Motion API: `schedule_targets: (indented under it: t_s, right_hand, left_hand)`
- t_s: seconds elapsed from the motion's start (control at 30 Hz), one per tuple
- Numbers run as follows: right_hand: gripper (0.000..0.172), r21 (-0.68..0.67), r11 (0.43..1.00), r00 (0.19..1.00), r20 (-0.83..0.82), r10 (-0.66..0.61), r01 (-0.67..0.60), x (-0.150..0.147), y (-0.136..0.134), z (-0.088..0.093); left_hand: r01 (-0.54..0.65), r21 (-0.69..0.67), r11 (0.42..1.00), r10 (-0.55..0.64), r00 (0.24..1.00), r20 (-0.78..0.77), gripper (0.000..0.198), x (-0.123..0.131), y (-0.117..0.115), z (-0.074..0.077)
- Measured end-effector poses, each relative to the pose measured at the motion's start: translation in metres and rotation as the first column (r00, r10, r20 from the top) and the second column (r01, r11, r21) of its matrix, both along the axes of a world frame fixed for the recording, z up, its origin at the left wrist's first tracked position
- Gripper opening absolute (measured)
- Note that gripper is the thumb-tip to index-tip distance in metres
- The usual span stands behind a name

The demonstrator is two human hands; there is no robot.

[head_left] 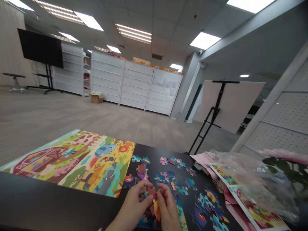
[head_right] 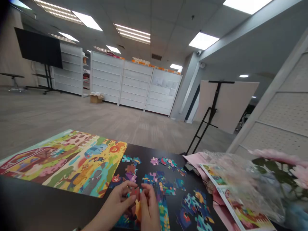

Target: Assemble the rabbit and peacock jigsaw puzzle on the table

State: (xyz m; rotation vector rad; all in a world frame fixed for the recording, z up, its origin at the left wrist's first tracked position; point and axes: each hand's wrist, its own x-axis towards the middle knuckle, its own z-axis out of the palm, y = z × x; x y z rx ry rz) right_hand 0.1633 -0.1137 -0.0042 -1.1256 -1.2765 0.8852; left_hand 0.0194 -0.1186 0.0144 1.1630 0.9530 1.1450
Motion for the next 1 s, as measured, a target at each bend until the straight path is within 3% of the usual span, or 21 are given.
schedule_targets:
  t_s: [0.13,0.23,0.37,0.47,0.67,1.0]
  right_hand:
    - [0.048,-0.046,0.999,1.0,0.026,0.018,-0.016,-0.001,-0.004,0.001]
    - [0.05,-0.06,0.998,0.999,-0.046,-0.017,0.014,-0.001,-0.006,0.0]
    - [0.059,-0.066,0.993,0.983,-0.16,0.086,-0.098,-0.006,-0.007,-0.01]
    - [0.061,-0.065,0.993,0.98,-0.177,0.09,-0.103,-0.009,-0.007,-0.016]
    - [0.056,-0.061,0.994,0.982,-0.169,0.082,-0.093,-0.01,-0.008,-0.017]
    - [0.055,-0.087,0.994,0.991,-0.122,0.063,-0.073,-0.009,-0.01,-0.01]
  left_hand:
    - [0.009,0.058,0.998,-0.01,1.0,0.023,0.042,0.001,-0.002,0.003]
    - [0.007,0.048,0.999,-0.011,0.998,0.069,0.045,0.0,0.003,0.0]
    - [0.001,0.035,0.999,-0.008,0.98,0.197,0.054,-0.009,0.014,0.0]
    - [-0.002,0.058,0.998,-0.012,0.971,0.24,0.057,-0.017,0.016,0.007]
    - [0.006,-0.039,0.999,0.007,0.943,0.333,0.051,-0.027,0.016,0.014]
    - [-0.02,0.006,1.0,0.018,0.962,0.274,0.046,-0.027,0.018,0.01]
